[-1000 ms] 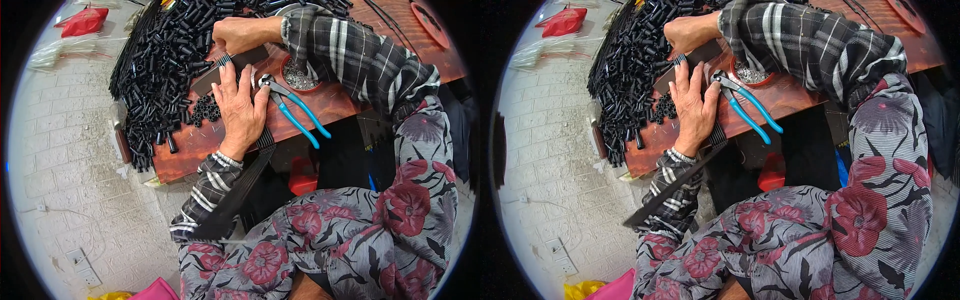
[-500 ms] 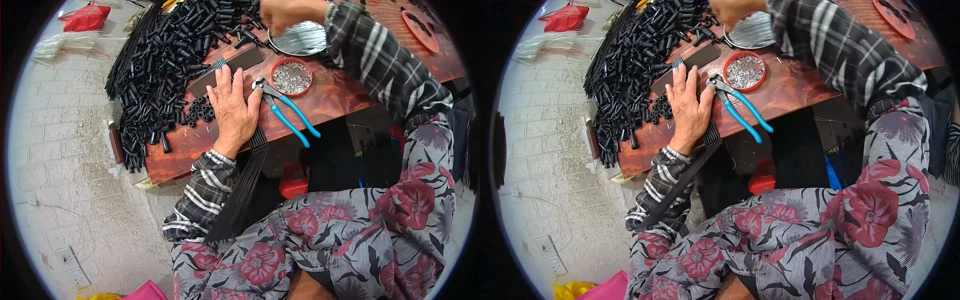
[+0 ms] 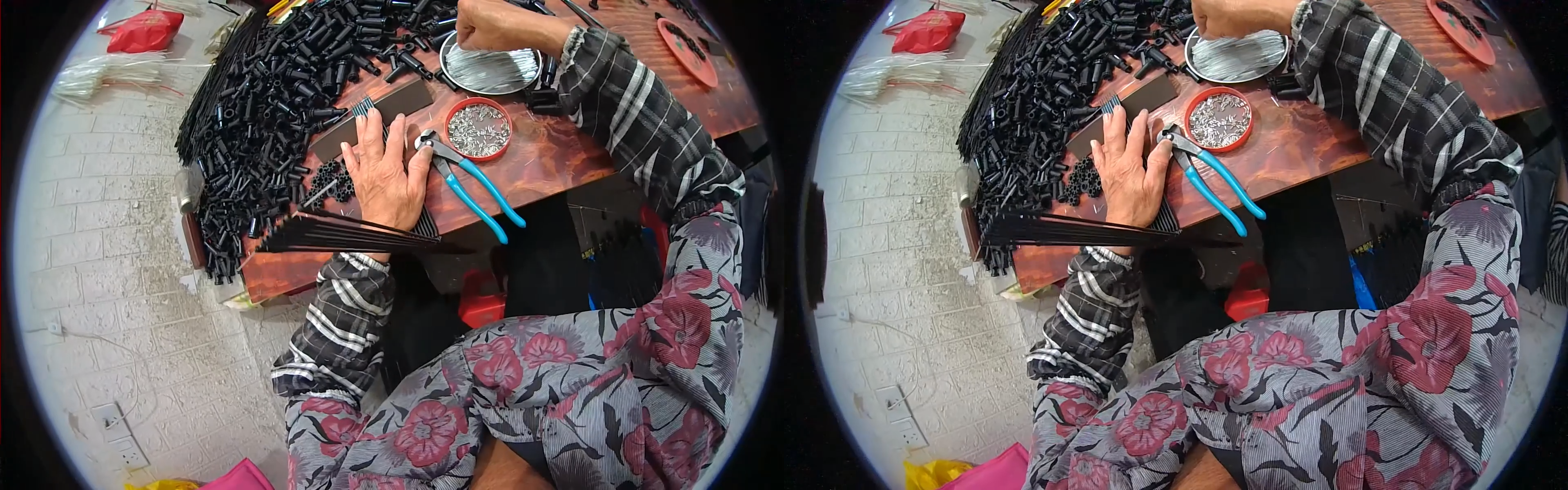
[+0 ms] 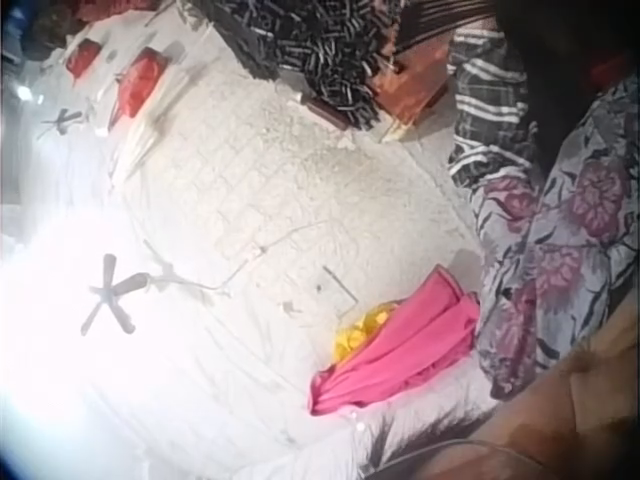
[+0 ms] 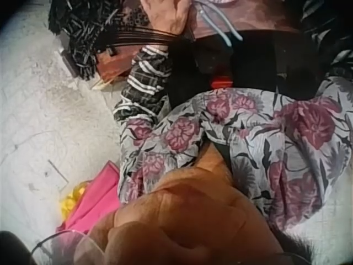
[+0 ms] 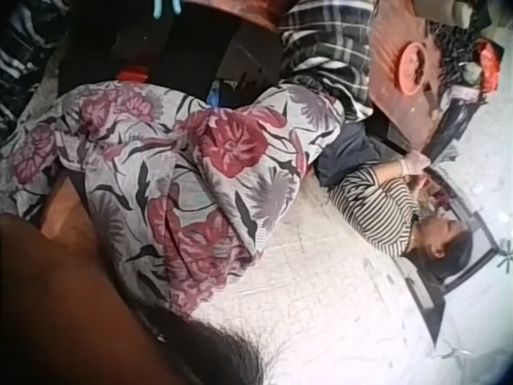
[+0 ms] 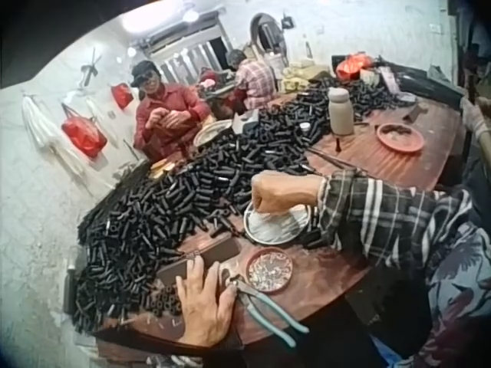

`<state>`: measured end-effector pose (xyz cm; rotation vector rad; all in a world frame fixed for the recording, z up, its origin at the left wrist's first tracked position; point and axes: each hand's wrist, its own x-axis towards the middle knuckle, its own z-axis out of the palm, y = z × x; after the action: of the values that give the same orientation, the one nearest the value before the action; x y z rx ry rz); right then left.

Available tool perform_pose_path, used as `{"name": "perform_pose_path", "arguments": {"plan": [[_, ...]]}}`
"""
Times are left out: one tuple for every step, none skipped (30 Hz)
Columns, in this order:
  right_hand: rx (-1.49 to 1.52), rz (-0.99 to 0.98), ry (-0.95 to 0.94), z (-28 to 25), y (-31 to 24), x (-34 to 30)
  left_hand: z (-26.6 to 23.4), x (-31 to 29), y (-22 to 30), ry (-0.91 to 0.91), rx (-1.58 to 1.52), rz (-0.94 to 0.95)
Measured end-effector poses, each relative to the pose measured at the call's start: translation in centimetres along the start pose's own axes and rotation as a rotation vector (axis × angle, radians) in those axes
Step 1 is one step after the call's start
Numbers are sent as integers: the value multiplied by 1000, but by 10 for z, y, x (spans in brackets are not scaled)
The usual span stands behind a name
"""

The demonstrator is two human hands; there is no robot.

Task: Assembling plastic connector components onto sets of electrical wires at a manufacturing workbench.

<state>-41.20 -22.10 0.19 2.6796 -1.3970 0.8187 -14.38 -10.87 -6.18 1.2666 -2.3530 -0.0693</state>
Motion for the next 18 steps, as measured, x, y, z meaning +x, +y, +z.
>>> {"name": "perform_pose_path", "arguments": {"plan": [[2,2,-2,-3,-6,-1,1,0,-1,3,-1,5],[116,-54,63,-7,-14,-1,1,0,-1,7,-1,12],[231,-110,128,-11,-22,-2,1,0,-2,5,-1,12],[192,200,-111,-25,-49,10,0,-1,-3,3,4,7],[198,200,-109,-21,-53,20,-1,-2,-4,0,9,5],[194,78,-106,-15,-55,27,-2,-3,-4,-5,15,3],[172,-23,-108,-13,-52,24,1,-1,1,-13,-4,16],[172,20,-205,11,-61,18,0,-1,1,-17,-2,14],[173,63,-302,35,-72,10,0,-1,1,-21,4,15],[167,85,-430,31,-93,23,-4,-5,-7,-18,37,0],[167,95,-429,33,-91,21,-3,-5,-5,-18,42,10],[207,25,-336,37,-88,19,-4,-4,-2,-23,37,20],[251,-53,-241,39,-88,20,-5,-4,-1,-28,40,20],[257,-92,-274,39,-87,23,-6,-5,1,-30,34,18],[263,-92,-272,39,-87,23,-7,-6,2,-31,27,17],[267,-36,-322,38,-90,22,-6,-6,1,-36,30,15],[272,19,-372,39,-91,22,-6,-7,1,-38,30,14],[277,19,-373,43,-90,22,-6,-7,0,-39,30,14]]}}
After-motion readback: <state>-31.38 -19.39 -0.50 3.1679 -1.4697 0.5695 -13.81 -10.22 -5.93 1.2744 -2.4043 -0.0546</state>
